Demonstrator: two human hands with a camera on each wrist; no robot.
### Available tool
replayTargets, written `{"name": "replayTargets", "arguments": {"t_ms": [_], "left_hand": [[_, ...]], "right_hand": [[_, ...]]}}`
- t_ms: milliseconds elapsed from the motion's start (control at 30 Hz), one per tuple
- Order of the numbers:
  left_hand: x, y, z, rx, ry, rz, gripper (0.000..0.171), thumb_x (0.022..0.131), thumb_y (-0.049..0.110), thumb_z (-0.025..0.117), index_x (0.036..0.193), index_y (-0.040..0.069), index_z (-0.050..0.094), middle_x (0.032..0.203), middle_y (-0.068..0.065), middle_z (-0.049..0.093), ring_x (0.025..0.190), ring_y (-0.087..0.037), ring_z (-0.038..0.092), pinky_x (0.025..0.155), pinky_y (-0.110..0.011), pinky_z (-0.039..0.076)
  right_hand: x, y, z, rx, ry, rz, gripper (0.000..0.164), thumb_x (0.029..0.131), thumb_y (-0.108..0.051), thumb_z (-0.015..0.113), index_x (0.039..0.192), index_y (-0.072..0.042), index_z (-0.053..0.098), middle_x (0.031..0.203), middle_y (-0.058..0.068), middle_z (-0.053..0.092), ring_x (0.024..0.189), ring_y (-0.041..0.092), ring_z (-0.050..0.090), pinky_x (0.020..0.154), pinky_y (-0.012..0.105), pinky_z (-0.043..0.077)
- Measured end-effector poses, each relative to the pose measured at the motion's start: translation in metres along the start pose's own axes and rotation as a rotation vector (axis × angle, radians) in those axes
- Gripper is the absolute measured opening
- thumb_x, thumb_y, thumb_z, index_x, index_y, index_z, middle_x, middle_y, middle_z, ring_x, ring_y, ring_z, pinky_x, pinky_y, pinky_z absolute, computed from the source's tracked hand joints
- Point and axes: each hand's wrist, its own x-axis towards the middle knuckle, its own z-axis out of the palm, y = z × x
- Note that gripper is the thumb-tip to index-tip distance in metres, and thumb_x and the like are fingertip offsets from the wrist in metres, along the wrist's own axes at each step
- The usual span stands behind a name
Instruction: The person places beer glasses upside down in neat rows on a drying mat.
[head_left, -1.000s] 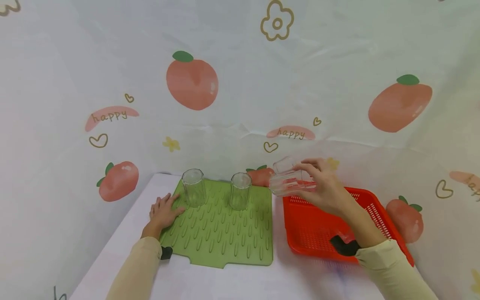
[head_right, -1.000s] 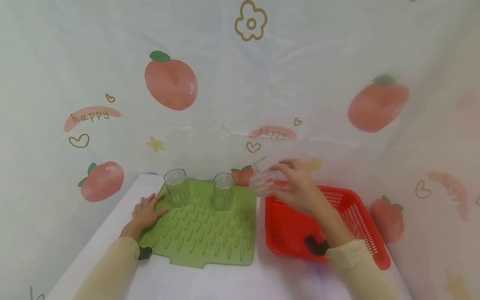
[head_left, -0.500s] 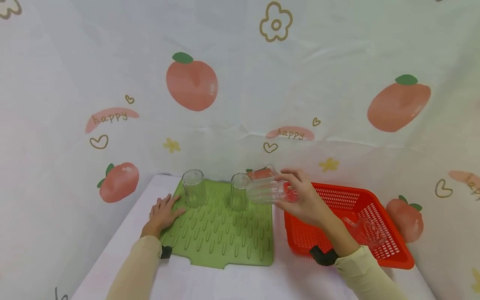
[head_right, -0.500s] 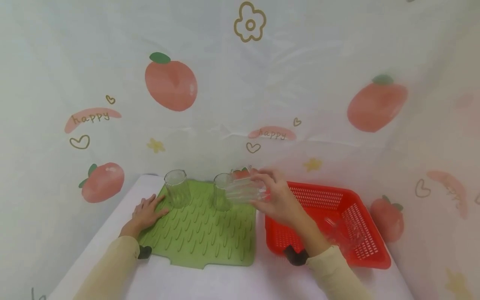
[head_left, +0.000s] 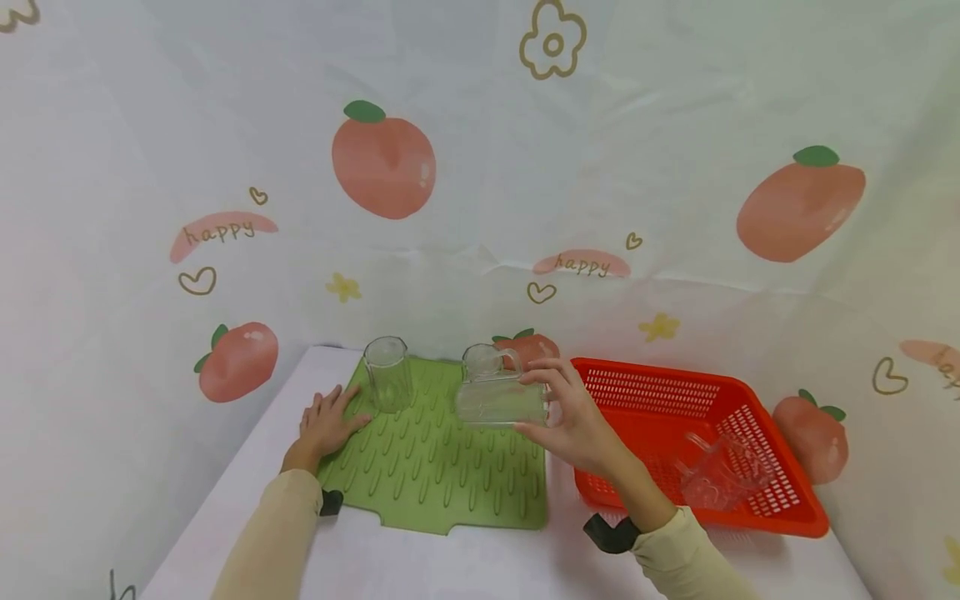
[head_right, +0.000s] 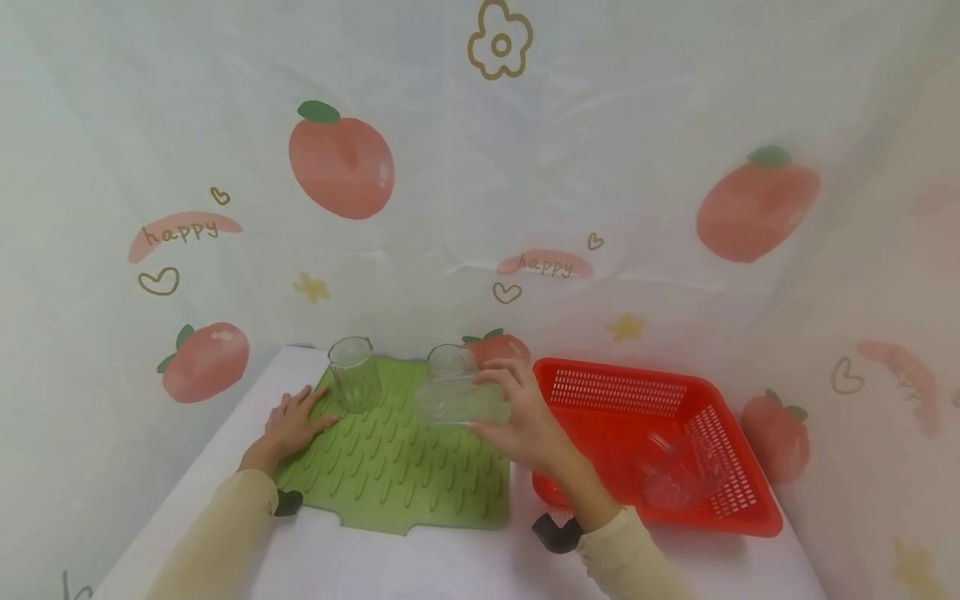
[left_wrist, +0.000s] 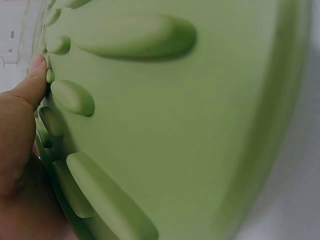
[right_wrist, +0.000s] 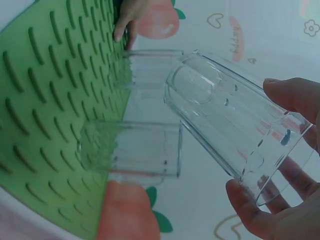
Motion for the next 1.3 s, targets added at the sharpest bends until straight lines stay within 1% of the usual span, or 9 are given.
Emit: {"name": "replayTargets", "arguments": {"t_ms": [100,233,367,500,600,700,933,1133,1300], "left_hand": [[0.001,-0.005,0.003,-0.011,0.022,0.019,0.075,0.102,0.048,0.056,0.160,0.009,0.029,0.166,-0.031,0.013,0.149,-0.064,-0.002,0.118,-0.078,0.004],[0.000,-0.006,0.005,-0.029,0.033,0.021,0.076,0.101,0.049,0.057,0.159,0.010,0.030,0.166,-0.031,0.013,0.150,-0.063,-0.003,0.118,-0.078,0.002],[-0.001,-0.005,0.005,-0.037,0.015,0.017,0.075,0.102,0.049,0.055,0.160,0.010,0.028,0.167,-0.030,0.011,0.150,-0.063,-0.005,0.118,-0.078,-0.001],[0.000,-0.005,0.004,-0.029,0.010,0.014,0.076,0.102,0.050,0.056,0.160,0.010,0.028,0.167,-0.030,0.010,0.149,-0.064,-0.005,0.118,-0.078,0.000],[0.000,-0.004,0.002,-0.024,0.027,0.005,0.074,0.102,0.046,0.057,0.159,0.009,0.029,0.166,-0.030,0.012,0.150,-0.063,-0.003,0.118,-0.078,0.001],[0.000,-0.002,0.002,-0.012,0.015,-0.007,0.072,0.103,0.042,0.057,0.160,0.008,0.028,0.167,-0.029,0.011,0.151,-0.062,-0.004,0.119,-0.077,0.002],[-0.001,0.006,0.001,0.014,-0.018,-0.012,0.070,0.105,0.041,0.054,0.161,0.008,0.026,0.167,-0.029,0.010,0.151,-0.062,-0.003,0.119,-0.077,0.003],[-0.001,0.006,0.000,0.020,-0.024,-0.010,0.070,0.105,0.041,0.054,0.160,0.008,0.027,0.167,-0.030,0.011,0.151,-0.062,-0.003,0.119,-0.076,0.004],[-0.001,0.005,0.000,0.028,-0.001,-0.007,0.069,0.105,0.041,0.055,0.160,0.008,0.029,0.167,-0.029,0.013,0.151,-0.062,-0.001,0.119,-0.076,0.005]], "right_hand": [[0.000,0.000,0.010,0.030,-0.012,-0.017,0.055,0.079,-0.010,0.088,0.125,-0.008,0.058,0.141,0.010,0.049,0.131,0.019,0.048,0.091,0.042,0.057],[-0.001,-0.002,0.022,0.051,-0.024,-0.035,0.055,0.079,-0.010,0.088,0.124,-0.007,0.057,0.137,0.008,0.050,0.126,0.016,0.050,0.091,0.040,0.058],[-0.002,-0.006,0.034,0.061,-0.035,-0.027,0.054,0.079,-0.011,0.088,0.123,-0.008,0.057,0.135,0.006,0.051,0.126,0.016,0.050,0.091,0.037,0.059],[-0.001,-0.012,0.046,0.086,-0.044,-0.016,0.054,0.078,-0.011,0.088,0.122,-0.010,0.057,0.135,0.008,0.051,0.127,0.018,0.050,0.092,0.039,0.059],[0.002,-0.015,0.057,0.110,-0.047,-0.023,0.053,0.079,-0.011,0.088,0.122,-0.011,0.057,0.135,0.010,0.051,0.125,0.019,0.051,0.092,0.039,0.059],[0.001,-0.016,0.069,0.149,-0.045,-0.022,0.051,0.080,-0.012,0.088,0.121,-0.012,0.056,0.134,0.011,0.052,0.123,0.020,0.053,0.092,0.038,0.058],[-0.004,-0.016,0.092,0.267,-0.063,0.043,0.051,0.080,-0.010,0.087,0.120,-0.010,0.055,0.135,0.010,0.049,0.124,0.020,0.052,0.092,0.040,0.059],[-0.007,-0.013,0.107,0.304,-0.083,0.093,0.051,0.080,-0.011,0.087,0.120,-0.012,0.054,0.135,0.009,0.048,0.123,0.020,0.052,0.093,0.034,0.057],[-0.009,-0.011,0.116,0.332,-0.081,0.136,0.055,0.079,-0.009,0.088,0.121,-0.012,0.052,0.136,0.016,0.047,0.126,0.022,0.050,0.092,0.035,0.058]]}}
